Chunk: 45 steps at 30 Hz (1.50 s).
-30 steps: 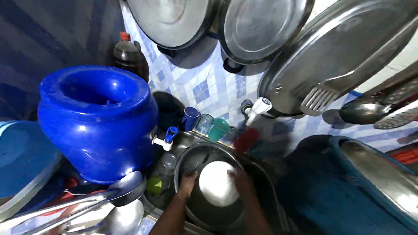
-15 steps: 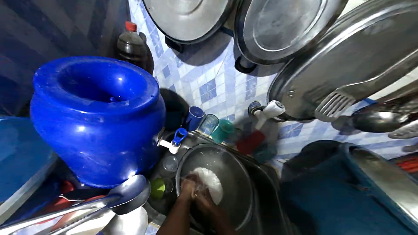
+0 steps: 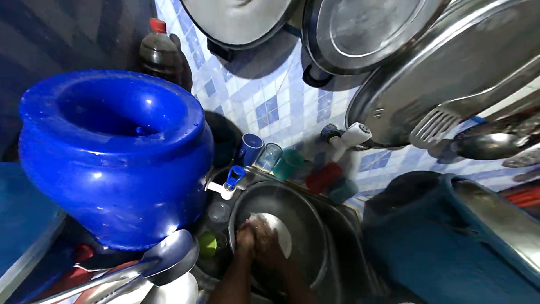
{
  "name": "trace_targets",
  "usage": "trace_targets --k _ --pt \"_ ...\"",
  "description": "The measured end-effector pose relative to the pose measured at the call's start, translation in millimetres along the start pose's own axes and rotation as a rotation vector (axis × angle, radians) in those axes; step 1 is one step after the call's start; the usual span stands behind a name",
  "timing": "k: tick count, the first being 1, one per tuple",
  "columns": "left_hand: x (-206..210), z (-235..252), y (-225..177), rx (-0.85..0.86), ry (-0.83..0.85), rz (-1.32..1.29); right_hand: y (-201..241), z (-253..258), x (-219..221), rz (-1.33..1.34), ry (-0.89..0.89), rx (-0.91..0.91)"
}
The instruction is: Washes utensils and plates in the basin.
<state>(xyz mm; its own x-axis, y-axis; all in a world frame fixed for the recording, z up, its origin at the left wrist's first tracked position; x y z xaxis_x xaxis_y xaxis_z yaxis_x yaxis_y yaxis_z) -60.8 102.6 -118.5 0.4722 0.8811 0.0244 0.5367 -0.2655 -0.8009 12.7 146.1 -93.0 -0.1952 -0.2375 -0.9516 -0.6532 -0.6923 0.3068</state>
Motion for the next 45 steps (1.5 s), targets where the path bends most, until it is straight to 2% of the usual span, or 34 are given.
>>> trace_targets --k 2,3,5,8,10,13,15,17,19,21,24,27,30,32,35,37,45 --pt "0.0 0.5 -0.1 -0.001 0.011 -0.042 6.0 -28.0 -6.9 0.041 0.171 -0.037" --pt "-0.4 -0.2 -1.1 -0.006 -0.003 -0.083 -1.1 -41.0 -11.7 0.047 0.178 -0.059" --pt "-1.5 -1.8 -3.0 -0.009 -0.031 -0.148 -32.7 -51.1 -13.2 0.013 0.083 -0.105" --pt "-1.7 -1.5 4.7 -0.042 0.002 -0.068 -60.9 -35.2 -9.1 -0.046 -0.028 0.012" --pt "2.3 -2.3 7.3 -0.064 0.026 -0.091 -47.5 -14.9 -10.0 -0.027 -0.070 0.114" --pt "0.0 -12.1 -0.9 -0.052 0.062 -0.068 -13.5 -5.7 2.6 0.004 0.133 0.196" --pt "-3.6 -13.2 -0.7 -0.029 0.058 0.000 2.4 -24.0 3.1 0.125 0.201 0.142" --pt "-4.5 -9.9 -10.2 0.059 0.059 0.064 6.5 -43.2 -5.0 0.098 0.184 -0.026" --pt "-1.4 -6.1 -22.6 0.187 0.047 0.044 -11.4 -65.8 -16.2 0.059 0.237 0.113" --pt "-0.1 -17.4 -38.0 0.322 0.066 0.097 -30.8 -87.9 -29.0 0.135 0.163 0.310" --pt "4.2 -61.4 -65.8 0.586 0.126 0.173 -44.2 -108.7 -52.1 0.440 -0.110 0.559" --pt "5.7 -115.7 -90.3 0.857 0.234 0.111 -57.8 -104.3 -61.8 0.807 -0.327 0.600" --pt "4.0 -163.4 -107.6 1.047 0.383 0.069 -54.2 -91.6 -70.5 1.283 -0.502 0.741" --pt "0.9 -180.5 -111.5 1.079 0.435 0.071 -49.7 -92.3 -80.0 1.482 -0.601 0.788" --pt "-7.9 -185.7 -115.0 0.999 0.434 0.134 -48.2 -101.9 -88.7 1.647 -0.654 0.793" --pt "-17.0 -190.6 -118.5 0.971 0.419 0.141 -43.3 -106.7 -92.8 1.682 -0.633 0.761" --pt "-39.1 -222.4 -119.9 1.074 0.366 0.177 -27.4 -116.2 -92.1 1.696 -0.535 0.720"
Point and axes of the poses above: each hand's wrist, its own z-axis towards the middle knuckle, its own x-axis out of the palm, y = z × x, the point moved 9 cm from there along z, towards the middle knuckle, and after that the axes turned 15 degrees about -y, right-handed, at the moved point
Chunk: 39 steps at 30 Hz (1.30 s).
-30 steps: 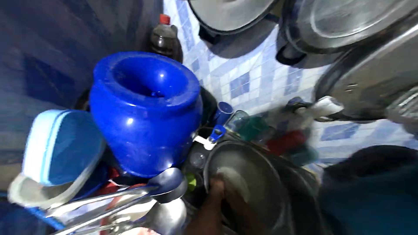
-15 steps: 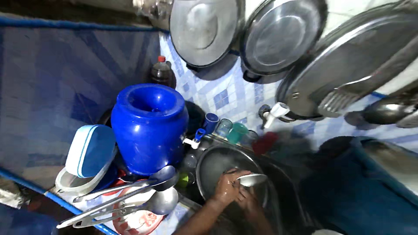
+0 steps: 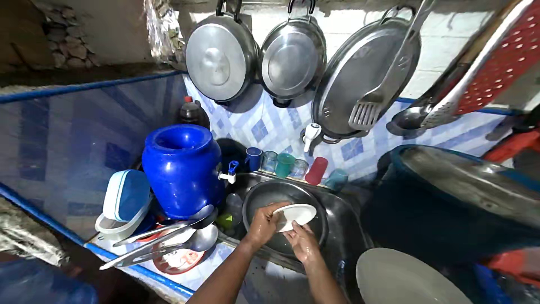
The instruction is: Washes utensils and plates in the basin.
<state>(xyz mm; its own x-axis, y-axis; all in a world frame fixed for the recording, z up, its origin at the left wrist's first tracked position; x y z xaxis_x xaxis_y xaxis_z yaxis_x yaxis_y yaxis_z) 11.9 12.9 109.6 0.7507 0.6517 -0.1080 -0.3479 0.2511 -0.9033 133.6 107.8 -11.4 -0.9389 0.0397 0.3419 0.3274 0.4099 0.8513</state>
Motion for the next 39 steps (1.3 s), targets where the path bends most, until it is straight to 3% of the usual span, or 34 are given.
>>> trace_targets --k 4,8,11,13,16,19,22,24,30,39 --pt "-5.9 -11.6 -1.1 -0.052 -0.045 0.087 -0.3 -5.7 -6.9 -0.102 0.025 -0.022" --pt "-42.2 -34.8 3.2 -0.078 -0.053 0.537 2.2 -12.5 -21.0 -0.404 0.074 -0.080" --pt "-86.4 -65.2 -13.3 0.214 -0.197 0.756 -0.9 -15.0 -29.0 -0.622 0.164 -0.100" --pt "-116.9 -85.8 -13.0 0.272 -0.221 0.887 -11.6 -15.8 -29.8 -0.708 0.253 -0.084" --pt "-155.4 -108.0 9.3 0.074 -0.143 1.089 -31.4 -23.4 -18.3 -0.800 0.402 -0.046" --pt "-188.7 -118.1 29.0 -0.156 -0.125 1.132 -42.8 -34.3 2.4 -0.832 0.532 -0.050" --pt "-224.4 -107.7 33.1 -0.220 -0.217 1.057 -49.1 -40.7 16.9 -0.843 0.602 -0.051" --pt "-242.0 -95.6 35.7 -0.243 -0.186 1.047 -55.2 -43.9 22.1 -0.849 0.629 -0.032" --pt "-240.9 -77.8 70.2 -0.367 0.240 1.245 -61.8 -49.4 29.9 -0.844 0.664 -0.035" --pt "-242.1 -54.1 93.2 -0.219 0.229 1.466 -56.7 -60.2 28.0 -0.751 0.634 0.002"
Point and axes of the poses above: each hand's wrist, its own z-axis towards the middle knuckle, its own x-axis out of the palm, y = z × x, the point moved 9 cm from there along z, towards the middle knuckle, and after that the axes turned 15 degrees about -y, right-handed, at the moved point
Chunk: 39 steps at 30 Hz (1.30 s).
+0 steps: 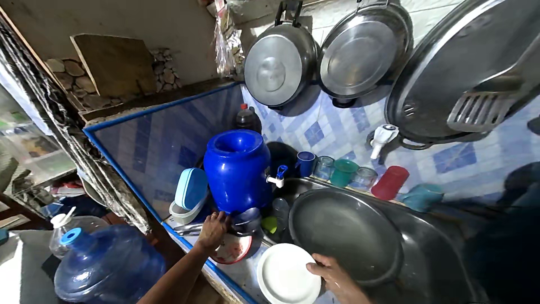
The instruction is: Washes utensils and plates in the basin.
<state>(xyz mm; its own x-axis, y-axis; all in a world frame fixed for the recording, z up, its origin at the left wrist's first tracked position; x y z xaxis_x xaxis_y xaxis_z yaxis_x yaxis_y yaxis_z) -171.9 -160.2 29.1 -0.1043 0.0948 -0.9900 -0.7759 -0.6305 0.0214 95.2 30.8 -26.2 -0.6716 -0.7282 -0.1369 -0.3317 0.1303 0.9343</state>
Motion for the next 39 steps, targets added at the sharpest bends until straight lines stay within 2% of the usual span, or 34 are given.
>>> trace_targets --k 5,7,11,14,17,21,24,26,30,32,34,36,39 --pt "-21.7 -3.3 9.4 0.018 0.041 0.009 27.4 -8.6 31.1 0.079 0.078 0.020" --pt "-46.9 -6.0 12.9 0.028 0.007 0.006 37.8 -8.9 54.8 0.097 0.120 0.026" --pt "-81.6 -11.7 13.6 0.037 0.053 0.029 47.4 -4.7 110.8 0.138 0.148 0.075" --pt "-74.7 -12.2 7.1 0.017 0.077 0.051 44.7 5.5 145.9 0.186 0.075 0.124" --pt "-52.6 -12.6 -0.5 -0.021 0.101 0.042 42.0 16.8 161.5 0.207 0.002 0.114" --pt "-30.0 -15.2 -4.2 -0.063 0.099 0.009 42.4 16.6 161.6 -0.013 0.125 0.062" --pt "-18.0 -14.8 -4.6 -0.064 0.100 -0.019 39.7 19.2 133.0 -0.187 0.240 0.069" --pt "-14.7 -12.5 -3.6 -0.055 0.110 -0.066 40.4 37.9 89.7 -0.150 0.176 0.055" --pt "-8.8 -12.2 -3.3 0.021 0.074 -0.142 22.4 95.0 -39.2 -0.117 -0.286 0.105" --pt "-9.3 -13.6 -2.9 0.055 0.000 -0.169 7.0 116.9 -102.5 -0.278 -0.508 0.083" --pt "-9.9 -15.3 -0.4 0.079 -0.095 -0.193 -12.9 133.0 -147.9 -0.518 -0.641 0.114" --pt "-8.8 -16.6 1.3 0.077 -0.132 -0.203 -26.0 144.1 -162.6 -0.680 -0.674 0.203" --pt "-7.3 -17.6 2.7 0.056 -0.103 -0.214 -26.5 168.3 -129.7 -0.645 -0.620 0.237"
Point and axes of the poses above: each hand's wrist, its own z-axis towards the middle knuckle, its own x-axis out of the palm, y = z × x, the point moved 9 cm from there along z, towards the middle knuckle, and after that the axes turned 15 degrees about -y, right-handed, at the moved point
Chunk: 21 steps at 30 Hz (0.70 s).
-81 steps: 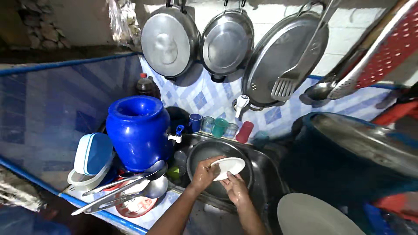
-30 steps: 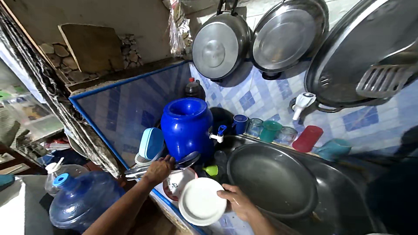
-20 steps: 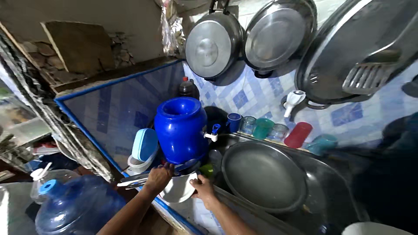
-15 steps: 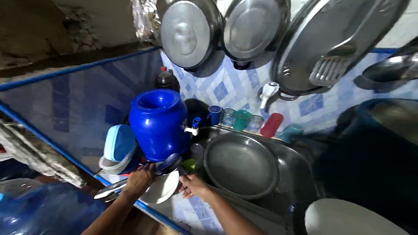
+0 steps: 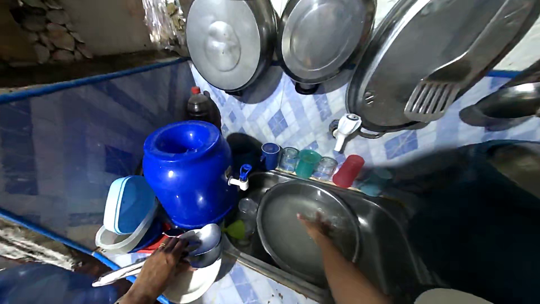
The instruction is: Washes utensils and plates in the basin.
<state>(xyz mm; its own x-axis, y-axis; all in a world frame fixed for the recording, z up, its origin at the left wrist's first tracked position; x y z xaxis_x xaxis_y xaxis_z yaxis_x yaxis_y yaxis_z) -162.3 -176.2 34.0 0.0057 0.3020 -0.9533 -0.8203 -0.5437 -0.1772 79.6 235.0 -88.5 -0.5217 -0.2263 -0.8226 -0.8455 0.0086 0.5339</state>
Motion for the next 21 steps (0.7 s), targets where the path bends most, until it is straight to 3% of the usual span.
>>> trace_targets --k 4,8,17,19,21 --pt "-3.3 -4.5 2.4 -0.004 -0.017 -0.053 54.4 -31.9 48.1 -0.103 0.212 -0.106" --pt "-8.0 -9.3 12.2 -0.015 -0.026 -0.085 80.9 -58.5 78.7 -0.189 0.264 -0.297" --pt "-7.6 -7.0 19.7 -0.028 0.118 -0.121 48.2 -103.8 66.8 -0.485 0.474 -0.571" --pt "-7.3 -6.8 22.9 -0.020 0.122 -0.121 36.3 -98.9 65.3 -0.442 0.514 -0.541" --pt "-13.3 -5.3 24.5 -0.015 0.108 -0.121 25.8 -83.3 63.2 -0.204 0.538 -0.446"
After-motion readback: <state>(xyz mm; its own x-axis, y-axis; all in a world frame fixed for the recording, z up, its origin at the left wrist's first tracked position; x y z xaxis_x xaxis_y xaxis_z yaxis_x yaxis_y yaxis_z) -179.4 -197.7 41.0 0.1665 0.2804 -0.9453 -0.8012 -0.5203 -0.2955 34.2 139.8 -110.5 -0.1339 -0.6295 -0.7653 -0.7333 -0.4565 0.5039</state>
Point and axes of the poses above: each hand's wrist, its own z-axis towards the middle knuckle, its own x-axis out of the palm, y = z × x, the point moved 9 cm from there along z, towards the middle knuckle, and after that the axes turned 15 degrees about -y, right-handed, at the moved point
